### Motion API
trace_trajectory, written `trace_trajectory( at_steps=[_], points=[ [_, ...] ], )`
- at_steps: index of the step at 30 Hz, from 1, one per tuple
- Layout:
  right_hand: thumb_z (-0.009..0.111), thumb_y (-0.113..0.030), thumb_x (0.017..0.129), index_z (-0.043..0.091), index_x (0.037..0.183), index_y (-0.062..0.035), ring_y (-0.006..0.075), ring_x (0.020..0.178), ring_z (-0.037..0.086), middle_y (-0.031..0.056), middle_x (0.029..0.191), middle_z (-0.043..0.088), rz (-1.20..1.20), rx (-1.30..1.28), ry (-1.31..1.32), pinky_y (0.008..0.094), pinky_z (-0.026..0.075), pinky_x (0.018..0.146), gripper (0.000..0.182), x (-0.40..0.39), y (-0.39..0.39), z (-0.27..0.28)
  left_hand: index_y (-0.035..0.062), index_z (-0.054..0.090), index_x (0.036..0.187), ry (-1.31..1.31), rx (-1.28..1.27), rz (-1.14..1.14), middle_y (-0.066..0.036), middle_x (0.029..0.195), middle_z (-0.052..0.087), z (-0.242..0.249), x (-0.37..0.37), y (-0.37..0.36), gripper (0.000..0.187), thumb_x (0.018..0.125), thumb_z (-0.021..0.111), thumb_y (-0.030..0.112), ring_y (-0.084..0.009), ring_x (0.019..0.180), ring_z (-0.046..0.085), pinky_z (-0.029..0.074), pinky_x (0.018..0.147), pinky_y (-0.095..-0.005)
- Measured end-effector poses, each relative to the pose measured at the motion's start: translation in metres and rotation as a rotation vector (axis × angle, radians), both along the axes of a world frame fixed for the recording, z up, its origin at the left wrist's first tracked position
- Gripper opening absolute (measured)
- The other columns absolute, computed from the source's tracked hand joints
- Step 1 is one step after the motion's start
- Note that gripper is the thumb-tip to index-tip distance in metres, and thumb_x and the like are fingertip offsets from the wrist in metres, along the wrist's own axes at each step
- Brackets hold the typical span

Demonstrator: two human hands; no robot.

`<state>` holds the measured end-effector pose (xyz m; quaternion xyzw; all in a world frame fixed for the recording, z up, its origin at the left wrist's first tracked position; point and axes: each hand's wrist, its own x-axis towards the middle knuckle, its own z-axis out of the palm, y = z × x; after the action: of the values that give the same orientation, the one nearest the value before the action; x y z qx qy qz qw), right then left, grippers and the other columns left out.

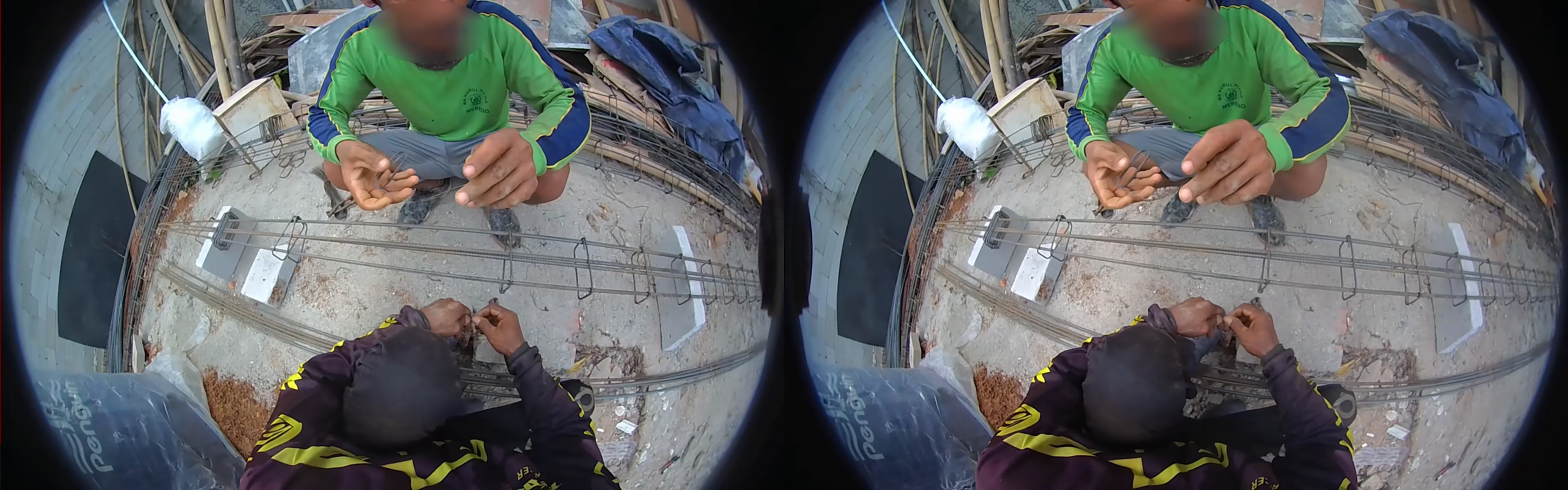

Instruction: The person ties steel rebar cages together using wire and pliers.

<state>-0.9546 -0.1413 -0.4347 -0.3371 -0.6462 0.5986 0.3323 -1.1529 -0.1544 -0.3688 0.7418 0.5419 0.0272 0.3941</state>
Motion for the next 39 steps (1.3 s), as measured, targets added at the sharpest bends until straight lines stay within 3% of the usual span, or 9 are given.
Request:
trace_trajectory(
  at_steps=[10, 13, 18, 21, 25, 29, 31, 33, 39],
  points=[
    [0.057, -0.016, 0.095, 0.053, 0.085, -0.0028, 0.0122, 0.054, 0.058, 0.0038, 0.068, 0.058, -0.039, -0.290, -0.025, 0.0264, 0.048, 0.048, 0.017, -0.005, -0.009, 0.002, 0.0079, 0.068, 0.095, 0.120, 0.223, -0.120, -0.017, 0.075, 0.066, -0.001, 0.004, -0.005, 0.017, 0.083, 0.057, 0.014, -0.0382, 0.077, 0.065, 0.049, 0.071, -0.0484],
    [0.052, -0.017, 0.095, 0.053, 0.085, -0.0032, 0.0150, 0.053, 0.058, 0.0048, 0.070, 0.057, -0.063, -0.649, 0.189, 0.0272, 0.047, 0.046, 0.018, -0.014, -0.017, -0.004, 0.0085, 0.067, 0.096, 0.236, 0.231, -0.168, -0.016, 0.078, 0.065, 0.011, 0.004, -0.011, 0.017, 0.084, 0.057, 0.013, -0.0372, 0.080, 0.064, 0.049, 0.073, -0.0476],
    [0.047, -0.022, 0.096, 0.056, 0.089, -0.0097, 0.0187, 0.064, 0.052, 0.0020, 0.071, 0.053, 0.208, -1.244, 0.429, 0.0365, 0.046, 0.066, 0.016, -0.020, -0.019, -0.023, 0.0074, 0.067, 0.092, 0.312, 0.334, -0.305, -0.017, 0.082, 0.063, 0.039, -0.001, -0.021, 0.013, 0.087, 0.057, 0.014, -0.0371, 0.083, 0.063, 0.049, 0.074, -0.0470],
    [0.046, -0.023, 0.098, 0.055, 0.091, -0.0094, 0.0189, 0.064, 0.054, 0.0027, 0.073, 0.054, 0.309, -1.219, 0.444, 0.0366, 0.048, 0.064, 0.018, -0.022, -0.023, -0.002, 0.0051, 0.067, 0.092, 0.258, 0.306, -0.365, -0.018, 0.082, 0.063, 0.051, -0.014, -0.021, 0.015, 0.089, 0.057, 0.016, -0.0383, 0.080, 0.063, 0.049, 0.072, -0.0479],
    [0.063, -0.015, 0.092, 0.055, 0.103, -0.0005, 0.0177, 0.065, 0.065, 0.0063, 0.080, 0.064, -0.043, -0.120, 0.165, 0.0353, 0.052, 0.059, 0.020, -0.043, -0.040, 0.028, 0.0017, 0.066, 0.094, 0.151, 0.020, -0.346, -0.021, 0.085, 0.066, 0.058, -0.041, -0.001, 0.022, 0.092, 0.054, 0.020, -0.0347, 0.080, 0.066, 0.049, 0.069, -0.0456],
    [0.067, -0.009, 0.087, 0.063, 0.096, -0.0019, 0.0239, 0.070, 0.066, 0.0125, 0.083, 0.066, -0.101, 0.326, -0.017, 0.0330, 0.051, 0.060, 0.012, -0.064, -0.043, 0.022, 0.0016, 0.067, 0.103, -0.096, -0.335, -0.152, -0.009, 0.087, 0.069, 0.036, -0.085, -0.007, 0.031, 0.101, 0.047, 0.025, -0.0192, 0.081, 0.066, 0.051, 0.075, -0.0363],
    [0.067, -0.007, 0.086, 0.065, 0.091, -0.0023, 0.0262, 0.070, 0.066, 0.0132, 0.083, 0.065, -0.116, 0.364, -0.068, 0.0326, 0.050, 0.060, 0.007, -0.078, -0.037, 0.031, -0.0006, 0.065, 0.105, -0.342, -0.545, -0.041, -0.011, 0.087, 0.070, 0.004, -0.103, -0.009, 0.033, 0.102, 0.046, 0.026, -0.0187, 0.083, 0.067, 0.052, 0.077, -0.0339],
    [0.066, -0.006, 0.087, 0.065, 0.092, -0.0019, 0.0252, 0.068, 0.065, 0.0129, 0.081, 0.065, -0.113, 0.442, -0.080, 0.0327, 0.050, 0.060, 0.007, -0.083, -0.035, 0.022, -0.0012, 0.063, 0.107, -0.368, -0.407, -0.086, -0.011, 0.087, 0.070, -0.013, -0.105, -0.006, 0.033, 0.102, 0.045, 0.025, -0.0183, 0.081, 0.067, 0.052, 0.075, -0.0326],
    [0.061, -0.009, 0.094, 0.061, 0.096, 0.0014, 0.0081, 0.068, 0.061, 0.0044, 0.077, 0.064, -0.194, -0.285, 0.083, 0.0242, 0.052, 0.061, 0.010, -0.109, -0.017, 0.010, -0.0013, 0.062, 0.104, -0.582, -0.327, 0.076, -0.011, 0.087, 0.070, -0.027, -0.114, 0.002, 0.031, 0.103, 0.043, 0.023, -0.0175, 0.077, 0.068, 0.054, 0.069, -0.0302]
  ],
)
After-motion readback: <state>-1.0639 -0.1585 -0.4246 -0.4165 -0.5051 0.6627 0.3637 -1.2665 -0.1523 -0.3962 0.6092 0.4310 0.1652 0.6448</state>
